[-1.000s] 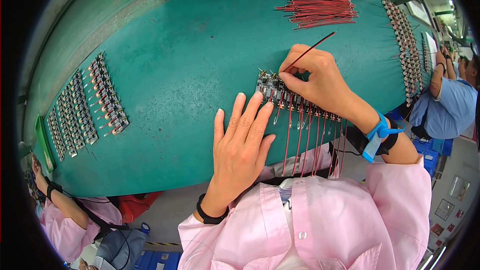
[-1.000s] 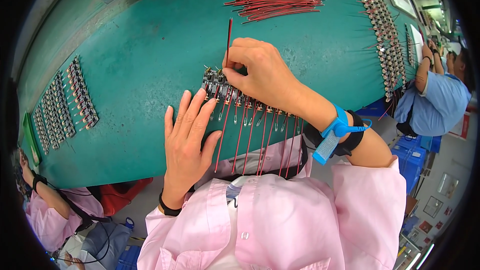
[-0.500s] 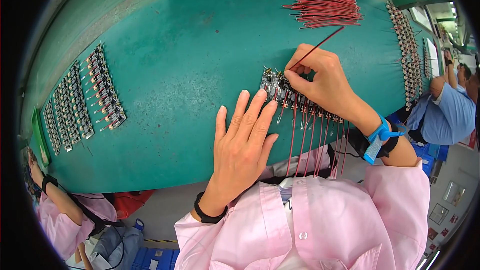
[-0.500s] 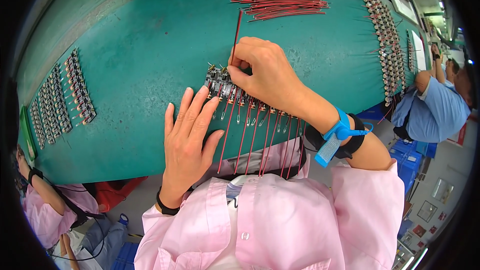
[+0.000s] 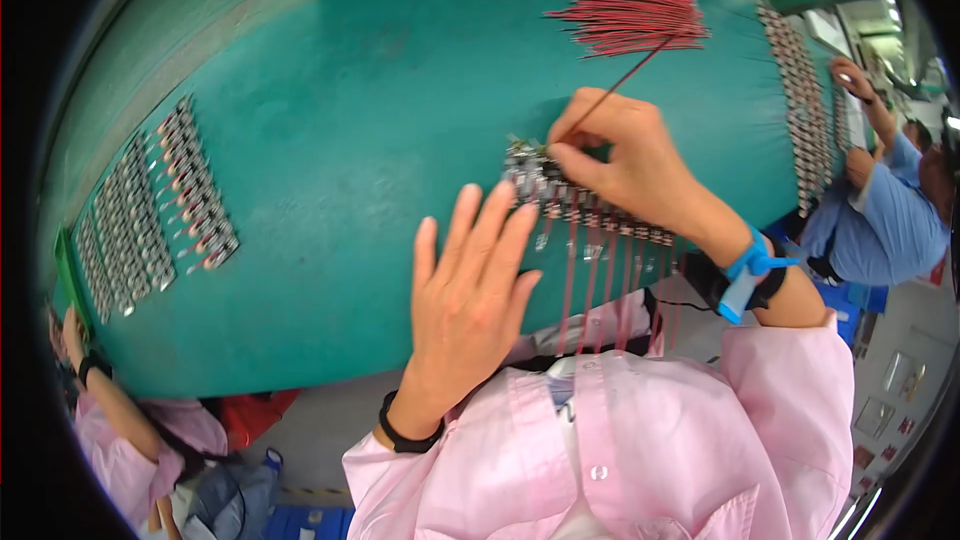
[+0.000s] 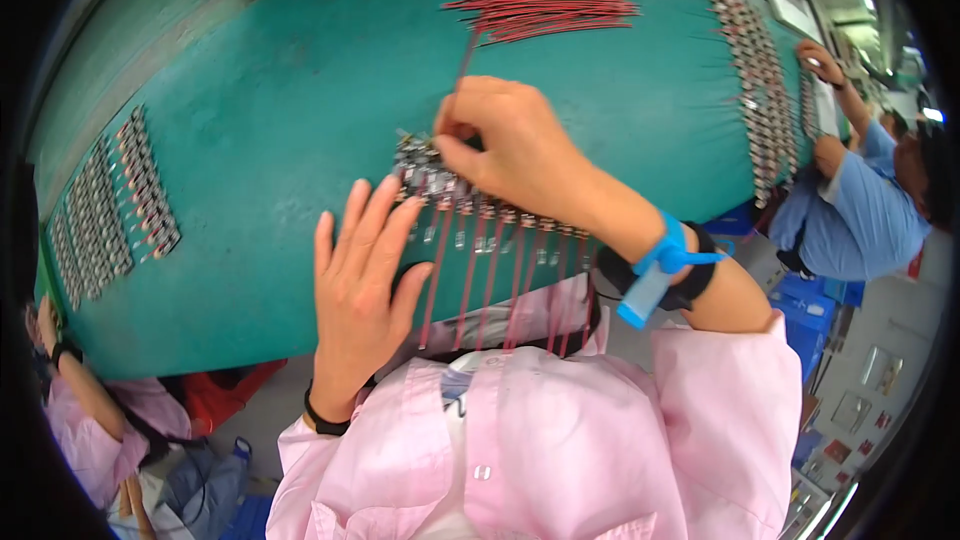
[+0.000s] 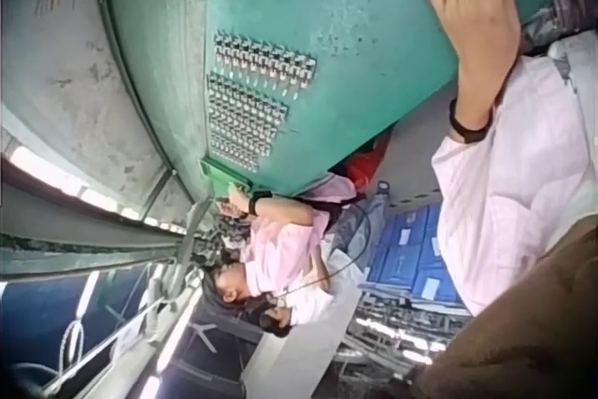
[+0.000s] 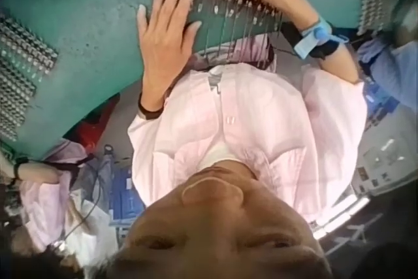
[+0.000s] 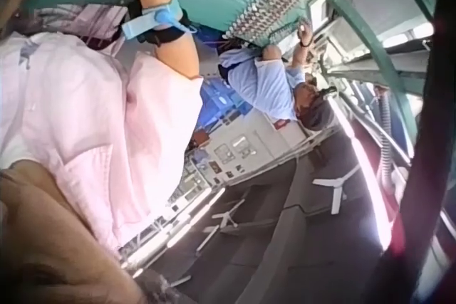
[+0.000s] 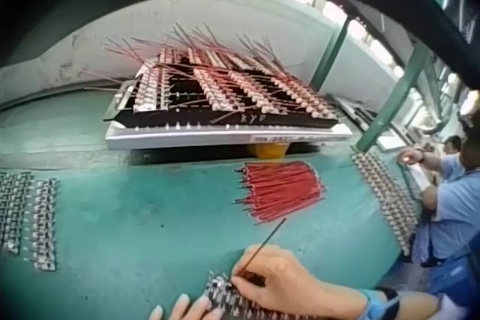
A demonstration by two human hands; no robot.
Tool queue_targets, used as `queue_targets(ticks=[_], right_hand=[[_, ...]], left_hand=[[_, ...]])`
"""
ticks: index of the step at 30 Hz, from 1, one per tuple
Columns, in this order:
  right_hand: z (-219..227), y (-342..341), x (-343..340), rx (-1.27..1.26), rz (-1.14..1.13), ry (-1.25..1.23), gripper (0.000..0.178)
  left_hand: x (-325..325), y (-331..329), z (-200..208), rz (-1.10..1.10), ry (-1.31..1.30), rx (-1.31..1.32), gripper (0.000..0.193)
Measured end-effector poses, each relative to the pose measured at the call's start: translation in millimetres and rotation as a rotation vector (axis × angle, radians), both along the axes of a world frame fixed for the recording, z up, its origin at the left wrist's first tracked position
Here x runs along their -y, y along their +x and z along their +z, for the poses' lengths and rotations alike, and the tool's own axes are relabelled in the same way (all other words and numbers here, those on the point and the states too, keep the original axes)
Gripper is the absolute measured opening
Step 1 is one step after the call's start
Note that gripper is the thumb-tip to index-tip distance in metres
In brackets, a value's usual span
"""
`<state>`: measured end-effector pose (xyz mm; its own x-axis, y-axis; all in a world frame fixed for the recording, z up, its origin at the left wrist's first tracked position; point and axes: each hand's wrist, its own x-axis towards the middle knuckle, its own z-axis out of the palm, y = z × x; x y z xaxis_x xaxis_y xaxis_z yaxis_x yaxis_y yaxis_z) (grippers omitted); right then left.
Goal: The person picks up a red wire from a pile and inserts it into a circuit board, repeating the process for several slots. Finally, they pick up the completed circuit board and place it onto a tray with other boards.
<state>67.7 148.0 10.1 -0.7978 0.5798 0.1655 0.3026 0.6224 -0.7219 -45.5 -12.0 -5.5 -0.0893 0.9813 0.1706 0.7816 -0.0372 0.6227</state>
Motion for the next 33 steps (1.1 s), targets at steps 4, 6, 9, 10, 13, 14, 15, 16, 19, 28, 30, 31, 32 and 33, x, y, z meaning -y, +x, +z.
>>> queue_targets(ticks=[4,6,9,10,13,14,15,16,19,28,30,31,32,33], right_hand=[[-3,2,-4,-0.053,0.036,0.038,0.004],[-5,2,-5,-0.054,0.011,0.071,0.004],[-7,3,-7,-0.074,0.003,0.099,0.005],[-6,5,-7,-0.052,0.004,0.105,0.005],[-5,4,-5,-0.027,0.016,0.105,0.006],[-4,4,-4,-0.017,0.023,0.129,0.007],[-3,4,-4,-0.007,0.029,0.153,0.007],[-4,2,-4,0.001,0.039,0.173,0.008],[-5,0,-4,-0.008,0.027,0.154,0.007],[1,0,-11,0.006,0.031,0.089,0.007],[7,1,-7,-0.02,0.039,0.098,0.008],[10,2,-3,-0.039,0.05,0.102,0.008],[13,2,2,-0.059,0.062,0.106,0.008],[18,0,9,-0.062,0.064,0.118,0.008]], left_hand=[[3,2,6,0.026,-0.041,-0.037,0.045],[2,3,4,0.005,-0.019,-0.037,0.045],[0,5,0,0.011,-0.016,-0.061,0.044],[-1,6,0,0.012,-0.015,-0.063,0.044],[1,7,0,0.028,-0.023,-0.085,0.044],[1,7,0,0.03,-0.015,-0.089,0.044],[1,8,0,0.032,-0.006,-0.093,0.045],[1,8,0,0.038,-0.001,-0.099,0.045],[2,8,-1,0.033,0.007,-0.113,0.046],[0,7,1,0.063,0.054,-0.043,0.042],[2,8,1,0.095,0.11,-0.034,0.039],[3,8,1,0.13,0.159,-0.019,0.036],[4,9,2,0.165,0.209,-0.003,0.033],[5,10,5,0.168,0.221,-0.006,0.033]])
